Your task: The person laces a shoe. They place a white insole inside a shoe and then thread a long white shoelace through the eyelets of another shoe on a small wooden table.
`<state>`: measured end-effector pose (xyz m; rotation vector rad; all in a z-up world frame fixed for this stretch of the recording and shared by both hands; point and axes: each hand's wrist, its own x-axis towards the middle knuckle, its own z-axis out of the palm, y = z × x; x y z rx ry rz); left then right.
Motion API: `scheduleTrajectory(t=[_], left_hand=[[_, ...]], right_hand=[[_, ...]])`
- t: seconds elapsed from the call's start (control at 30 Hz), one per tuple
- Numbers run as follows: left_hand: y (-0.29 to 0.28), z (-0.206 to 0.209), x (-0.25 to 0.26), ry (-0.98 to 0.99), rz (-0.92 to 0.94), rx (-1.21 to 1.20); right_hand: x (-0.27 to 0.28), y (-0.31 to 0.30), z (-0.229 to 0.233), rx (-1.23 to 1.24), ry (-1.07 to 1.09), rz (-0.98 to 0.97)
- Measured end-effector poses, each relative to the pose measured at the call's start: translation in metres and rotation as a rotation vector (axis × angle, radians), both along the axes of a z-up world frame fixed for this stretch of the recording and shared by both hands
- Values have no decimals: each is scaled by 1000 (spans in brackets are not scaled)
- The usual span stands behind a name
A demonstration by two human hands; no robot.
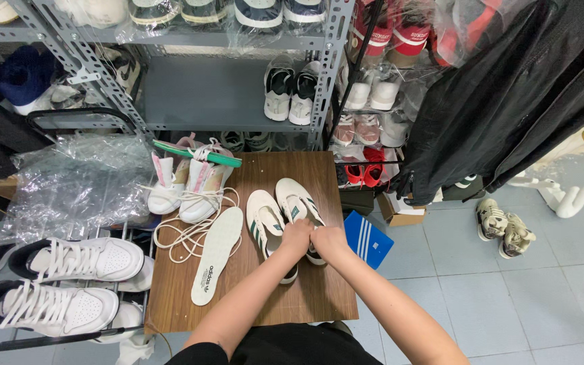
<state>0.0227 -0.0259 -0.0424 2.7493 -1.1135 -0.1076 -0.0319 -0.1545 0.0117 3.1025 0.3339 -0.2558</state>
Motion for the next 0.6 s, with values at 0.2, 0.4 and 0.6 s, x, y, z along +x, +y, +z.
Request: scheduleTrajectory(t=[0.2, 0.4, 0.6], left_hand=[[9, 23, -8, -23, 75, 192], [22, 48, -24, 45, 25, 299], [30, 58, -32, 49, 30, 228]], right_hand=[[3, 6, -29, -49, 36, -22], [15, -19, -18, 143, 344, 7], [-22, -13, 45, 463, 138, 278]])
